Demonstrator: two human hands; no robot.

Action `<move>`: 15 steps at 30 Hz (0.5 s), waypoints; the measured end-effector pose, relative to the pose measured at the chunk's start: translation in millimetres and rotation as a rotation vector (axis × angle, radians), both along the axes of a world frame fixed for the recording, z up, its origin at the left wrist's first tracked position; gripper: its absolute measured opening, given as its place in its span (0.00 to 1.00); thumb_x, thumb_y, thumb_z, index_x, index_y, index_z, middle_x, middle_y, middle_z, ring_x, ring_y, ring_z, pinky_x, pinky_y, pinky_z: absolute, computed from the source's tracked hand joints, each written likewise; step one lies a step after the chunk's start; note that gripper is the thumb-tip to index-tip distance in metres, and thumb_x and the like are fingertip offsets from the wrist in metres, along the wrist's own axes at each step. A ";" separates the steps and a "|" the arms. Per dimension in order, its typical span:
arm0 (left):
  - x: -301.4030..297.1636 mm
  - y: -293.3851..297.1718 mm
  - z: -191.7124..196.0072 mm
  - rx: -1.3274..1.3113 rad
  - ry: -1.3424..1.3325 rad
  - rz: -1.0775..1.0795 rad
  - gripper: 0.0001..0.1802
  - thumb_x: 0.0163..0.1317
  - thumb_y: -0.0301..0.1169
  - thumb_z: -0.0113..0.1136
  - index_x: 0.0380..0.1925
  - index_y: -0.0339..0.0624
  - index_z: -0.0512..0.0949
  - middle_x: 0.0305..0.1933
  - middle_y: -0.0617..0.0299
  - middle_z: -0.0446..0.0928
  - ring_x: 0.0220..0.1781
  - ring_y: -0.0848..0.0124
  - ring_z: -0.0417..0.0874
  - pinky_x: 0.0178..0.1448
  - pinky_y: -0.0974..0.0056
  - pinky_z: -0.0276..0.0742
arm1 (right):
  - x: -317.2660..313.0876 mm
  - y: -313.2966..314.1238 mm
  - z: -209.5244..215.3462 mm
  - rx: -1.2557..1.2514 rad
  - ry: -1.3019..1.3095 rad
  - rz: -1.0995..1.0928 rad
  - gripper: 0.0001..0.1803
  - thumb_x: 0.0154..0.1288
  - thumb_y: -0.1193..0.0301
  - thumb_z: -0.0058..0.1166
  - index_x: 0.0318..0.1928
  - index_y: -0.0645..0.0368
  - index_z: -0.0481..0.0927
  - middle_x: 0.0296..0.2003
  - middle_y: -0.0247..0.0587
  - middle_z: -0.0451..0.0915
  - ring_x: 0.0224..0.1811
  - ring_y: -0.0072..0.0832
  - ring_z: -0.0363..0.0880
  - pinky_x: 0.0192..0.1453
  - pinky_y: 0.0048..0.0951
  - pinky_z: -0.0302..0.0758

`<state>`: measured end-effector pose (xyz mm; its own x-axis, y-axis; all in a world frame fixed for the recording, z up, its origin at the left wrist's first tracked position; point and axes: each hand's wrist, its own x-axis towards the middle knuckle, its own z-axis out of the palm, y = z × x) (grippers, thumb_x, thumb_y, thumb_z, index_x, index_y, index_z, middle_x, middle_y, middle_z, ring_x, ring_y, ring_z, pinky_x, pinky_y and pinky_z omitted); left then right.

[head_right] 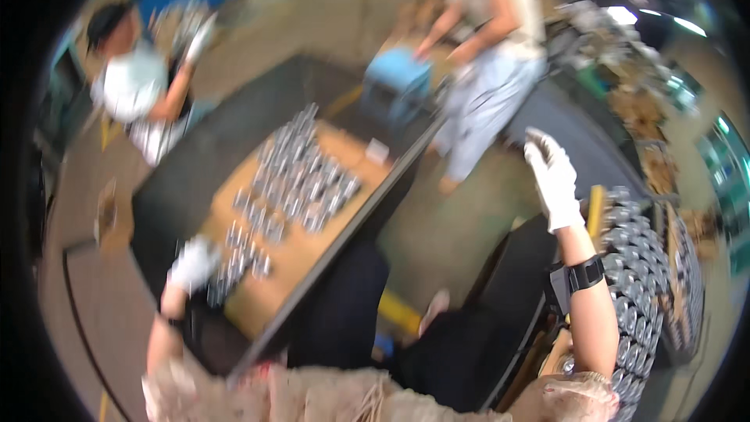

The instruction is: Sort and arrange cylindrical metal engine components from bins onto pallets using cardboard dividers.

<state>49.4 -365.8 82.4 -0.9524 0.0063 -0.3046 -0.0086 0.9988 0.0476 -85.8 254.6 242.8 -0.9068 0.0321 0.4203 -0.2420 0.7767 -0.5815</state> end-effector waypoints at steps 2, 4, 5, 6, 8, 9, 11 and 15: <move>-18.8 -63.4 -58.9 -0.219 0.097 -0.326 0.11 0.62 0.32 0.48 0.39 0.38 0.74 0.41 0.42 0.74 0.43 0.46 0.77 0.44 0.46 0.74 | -9.5 -73.6 -42.7 -0.178 -0.149 0.170 0.20 0.68 0.68 0.52 0.56 0.65 0.73 0.51 0.42 0.78 0.54 0.24 0.74 0.61 0.27 0.69; -35.8 -121.6 -107.0 -0.228 -0.067 -0.345 0.10 0.60 0.31 0.49 0.38 0.39 0.75 0.39 0.43 0.76 0.43 0.47 0.78 0.45 0.51 0.75 | -7.6 -170.0 -84.6 -0.172 -0.266 0.255 0.20 0.67 0.67 0.52 0.56 0.62 0.74 0.51 0.43 0.78 0.53 0.27 0.76 0.59 0.28 0.70; -36.8 -142.9 -141.4 -0.105 -0.218 -0.185 0.10 0.61 0.31 0.49 0.37 0.40 0.77 0.40 0.45 0.77 0.45 0.48 0.79 0.46 0.52 0.76 | -2.9 -219.0 -105.4 -0.005 -0.279 0.275 0.19 0.67 0.67 0.53 0.55 0.61 0.75 0.49 0.44 0.79 0.52 0.29 0.77 0.58 0.28 0.71; -49.0 -144.9 -170.0 -0.062 -0.370 0.058 0.20 0.57 0.40 0.49 0.36 0.37 0.82 0.48 0.44 0.78 0.53 0.51 0.78 0.51 0.55 0.75 | 4.7 -256.1 -134.3 0.043 -0.168 0.358 0.17 0.66 0.66 0.53 0.52 0.60 0.77 0.46 0.45 0.79 0.51 0.32 0.78 0.57 0.30 0.72; -47.9 -110.8 -203.6 0.012 -0.592 0.374 0.21 0.58 0.41 0.50 0.42 0.38 0.81 0.49 0.44 0.78 0.53 0.53 0.79 0.52 0.55 0.74 | 27.1 -310.6 -191.3 0.161 -0.040 0.469 0.14 0.66 0.64 0.53 0.47 0.59 0.80 0.41 0.46 0.80 0.48 0.37 0.78 0.55 0.33 0.73; -51.2 -91.0 -211.1 0.045 -0.558 0.302 0.20 0.58 0.39 0.49 0.44 0.39 0.81 0.49 0.46 0.79 0.53 0.52 0.79 0.53 0.54 0.75 | 34.0 -329.5 -210.8 0.235 -0.022 0.501 0.14 0.66 0.63 0.52 0.44 0.58 0.80 0.39 0.46 0.81 0.47 0.39 0.78 0.54 0.34 0.74; -3.2 -145.9 -300.2 0.037 -0.545 0.550 0.18 0.57 0.33 0.51 0.44 0.40 0.81 0.49 0.46 0.79 0.53 0.51 0.79 0.53 0.52 0.76 | 60.0 -369.8 -245.0 0.261 -0.019 0.698 0.12 0.66 0.63 0.50 0.39 0.58 0.81 0.33 0.43 0.81 0.37 0.38 0.80 0.44 0.35 0.77; 1.6 -78.5 -369.9 0.096 -0.521 0.469 0.17 0.51 0.29 0.57 0.42 0.39 0.82 0.48 0.46 0.80 0.52 0.53 0.81 0.52 0.50 0.77 | 74.8 -369.7 -252.6 0.528 -0.177 0.634 0.09 0.64 0.65 0.51 0.32 0.55 0.79 0.19 0.36 0.75 0.20 0.35 0.76 0.26 0.35 0.74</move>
